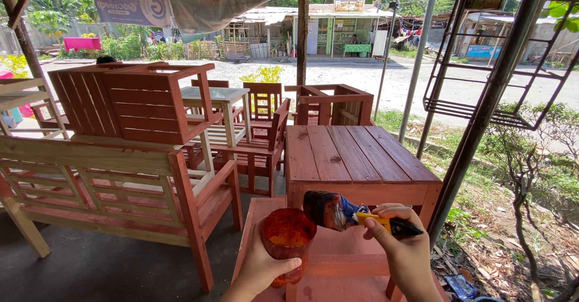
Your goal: The person paints a small wooden table with reddish-brown paint using a brush. They repeatedly dip the brush into a paint container and apply the paint to the table's legs and frame.
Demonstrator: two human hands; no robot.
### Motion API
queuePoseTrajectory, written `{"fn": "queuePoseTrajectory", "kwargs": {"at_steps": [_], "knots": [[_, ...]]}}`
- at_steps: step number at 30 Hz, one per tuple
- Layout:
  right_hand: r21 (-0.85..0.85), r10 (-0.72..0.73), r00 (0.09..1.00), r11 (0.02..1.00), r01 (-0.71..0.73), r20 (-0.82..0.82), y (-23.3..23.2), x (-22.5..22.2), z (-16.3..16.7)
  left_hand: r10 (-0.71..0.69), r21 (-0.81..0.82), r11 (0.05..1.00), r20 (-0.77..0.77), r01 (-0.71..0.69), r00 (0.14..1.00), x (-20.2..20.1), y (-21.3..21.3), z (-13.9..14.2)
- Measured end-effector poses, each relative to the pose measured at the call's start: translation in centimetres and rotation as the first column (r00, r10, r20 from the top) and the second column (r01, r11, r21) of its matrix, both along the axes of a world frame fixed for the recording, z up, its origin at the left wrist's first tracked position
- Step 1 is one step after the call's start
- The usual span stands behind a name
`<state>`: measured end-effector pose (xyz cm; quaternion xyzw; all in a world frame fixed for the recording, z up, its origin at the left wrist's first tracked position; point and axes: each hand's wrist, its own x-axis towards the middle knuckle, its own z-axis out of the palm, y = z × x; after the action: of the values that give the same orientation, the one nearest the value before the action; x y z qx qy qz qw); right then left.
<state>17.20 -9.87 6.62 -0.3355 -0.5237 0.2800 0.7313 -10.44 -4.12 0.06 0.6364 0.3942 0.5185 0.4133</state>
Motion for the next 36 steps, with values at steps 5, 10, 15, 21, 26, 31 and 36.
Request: {"fn": "queuePoseTrajectory", "kwargs": {"at_steps": [5, 10, 15, 21, 26, 31, 36], "knots": [[0.138, -0.051, 0.992, 0.99, 0.034, 0.118, 1.2, -3.4, -0.5, -0.002, -0.139, 0.99, 0.025, 0.005, 1.0, -2.1, 0.4, -1.4], [0.196, -0.078, 0.988, 0.979, 0.051, 0.13, 1.9, -4.9, -0.9, -0.004, -0.12, 0.993, 0.034, 0.008, 0.999, -2.8, 0.4, -1.5], [0.25, -0.252, 0.937, 0.949, 0.191, 0.243, 1.3, -3.3, -0.8, 0.071, -0.138, 0.987, -0.098, -0.084, 0.993, -1.7, -0.1, -0.9], [0.26, -0.306, 0.927, 0.933, 0.248, 0.217, 0.2, 1.5, -0.9, -0.025, -0.133, 0.991, 0.054, 0.032, 0.998, -0.2, -0.6, -0.6], [0.201, -0.373, 0.918, 0.917, 0.343, 0.136, -1.2, 6.3, -1.4, 0.004, -0.068, 0.998, 0.023, -0.002, 1.0, 0.6, -0.5, -0.7], [0.258, -0.375, 0.919, 0.906, 0.336, 0.119, -1.8, 6.5, -1.1, -0.001, -0.113, 0.994, 0.035, 0.005, 0.999, 0.4, -0.5, -0.8], [0.317, -0.26, 0.928, 0.933, 0.17, 0.267, -0.7, -0.9, -0.5, 0.019, -0.178, 0.984, -0.01, -0.021, 1.0, -0.3, -0.5, -1.2]]}}
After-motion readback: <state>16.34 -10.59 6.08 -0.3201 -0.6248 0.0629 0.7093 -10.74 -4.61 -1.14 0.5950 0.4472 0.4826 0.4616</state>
